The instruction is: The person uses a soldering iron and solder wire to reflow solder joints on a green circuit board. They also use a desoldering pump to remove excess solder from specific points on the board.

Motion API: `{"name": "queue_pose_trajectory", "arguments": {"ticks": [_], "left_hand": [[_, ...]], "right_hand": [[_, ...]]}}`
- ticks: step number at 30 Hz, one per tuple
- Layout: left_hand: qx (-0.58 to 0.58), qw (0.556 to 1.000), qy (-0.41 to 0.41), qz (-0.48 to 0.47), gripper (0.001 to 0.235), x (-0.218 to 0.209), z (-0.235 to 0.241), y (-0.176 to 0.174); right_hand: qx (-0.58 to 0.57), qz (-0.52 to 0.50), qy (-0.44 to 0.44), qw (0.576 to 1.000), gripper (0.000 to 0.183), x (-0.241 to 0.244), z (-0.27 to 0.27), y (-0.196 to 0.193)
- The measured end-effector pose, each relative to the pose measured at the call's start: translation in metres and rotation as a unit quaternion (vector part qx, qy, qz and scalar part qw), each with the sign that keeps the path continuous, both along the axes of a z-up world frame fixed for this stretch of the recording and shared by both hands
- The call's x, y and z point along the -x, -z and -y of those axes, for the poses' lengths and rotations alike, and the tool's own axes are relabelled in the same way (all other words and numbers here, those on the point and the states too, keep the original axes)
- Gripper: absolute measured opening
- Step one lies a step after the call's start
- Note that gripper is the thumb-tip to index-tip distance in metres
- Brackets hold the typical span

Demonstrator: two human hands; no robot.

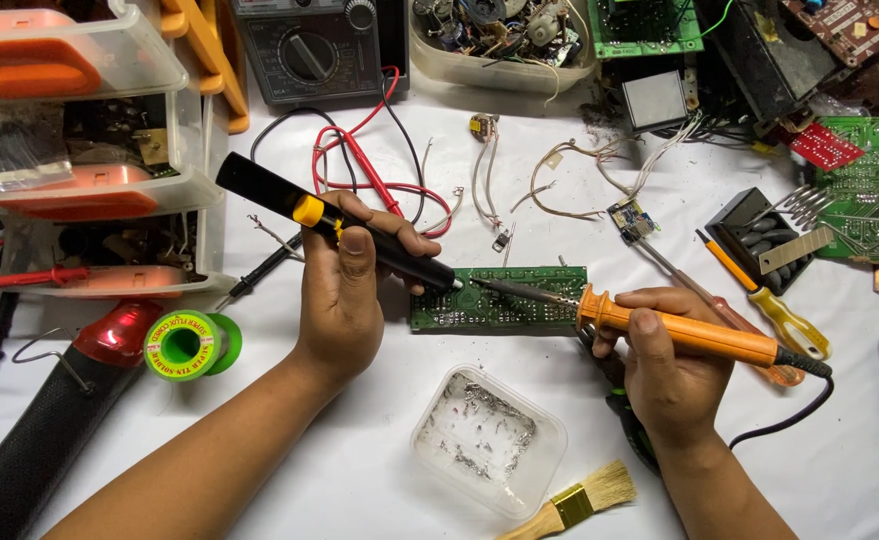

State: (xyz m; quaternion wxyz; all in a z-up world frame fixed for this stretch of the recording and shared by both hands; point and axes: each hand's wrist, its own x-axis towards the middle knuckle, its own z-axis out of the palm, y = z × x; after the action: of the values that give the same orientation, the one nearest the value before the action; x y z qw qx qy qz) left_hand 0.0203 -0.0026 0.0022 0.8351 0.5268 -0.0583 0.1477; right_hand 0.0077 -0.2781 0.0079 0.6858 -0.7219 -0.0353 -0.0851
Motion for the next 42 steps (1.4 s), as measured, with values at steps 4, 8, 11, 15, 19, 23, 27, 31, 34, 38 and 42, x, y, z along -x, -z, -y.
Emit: {"name": "queue_pose_trajectory", "arguments": {"ticks": [4,8,11,15,19,23,27,31,34,38,42], "left_hand": [[-0.001,1.0,-0.003,0.001,0.032,0.0004,0.0001,0.001],[0.003,1.0,-0.002,0.002,0.031,0.0002,0.0,0.0021],[0.003,1.0,0.001,0.003,0.031,0.0005,-0.0007,0.0021],[0.017,1.0,0.004,-0.004,0.033,0.0009,-0.0002,0.0038],[0.01,1.0,0.003,-0.006,0.033,0.0011,-0.0004,0.0026],[0.008,1.0,0.002,0.0,0.032,0.0005,-0.0003,0.0029],[0.007,1.0,0.002,-0.002,0.032,0.0011,-0.0007,0.0024],[0.009,1.0,0.001,0.008,0.031,0.0014,-0.0009,0.0041],[0.019,1.0,0.004,0.001,0.034,0.0018,-0.0004,0.0043],[0.017,1.0,0.004,0.001,0.033,0.0023,-0.0011,0.0032],[0.025,1.0,0.006,-0.002,0.037,0.0045,-0.0052,-0.0005]], "right_hand": [[-0.012,-0.004,0.004,1.0,0.025,0.0006,0.0012,-0.0003],[-0.01,-0.005,0.01,1.0,0.025,0.0014,-0.0002,-0.0032],[-0.015,0.006,0.015,1.0,0.024,0.0013,0.0007,-0.0003],[-0.012,0.007,0.011,1.0,0.023,0.0011,0.0005,0.0012],[0.001,0.0,0.012,1.0,0.025,0.0013,0.0008,0.0004],[-0.008,0.001,0.009,1.0,0.024,0.0012,0.0001,-0.0002],[-0.018,-0.008,0.014,1.0,0.025,0.0014,0.0023,0.0015],[0.006,0.008,0.005,1.0,0.024,0.0008,0.001,-0.0002],[-0.004,0.003,0.005,1.0,0.026,0.0015,0.0009,0.0002],[-0.013,0.004,0.009,1.0,0.025,0.0013,0.0015,0.0019],[-0.032,0.02,0.026,0.999,0.026,0.0012,0.0003,0.0001]]}}
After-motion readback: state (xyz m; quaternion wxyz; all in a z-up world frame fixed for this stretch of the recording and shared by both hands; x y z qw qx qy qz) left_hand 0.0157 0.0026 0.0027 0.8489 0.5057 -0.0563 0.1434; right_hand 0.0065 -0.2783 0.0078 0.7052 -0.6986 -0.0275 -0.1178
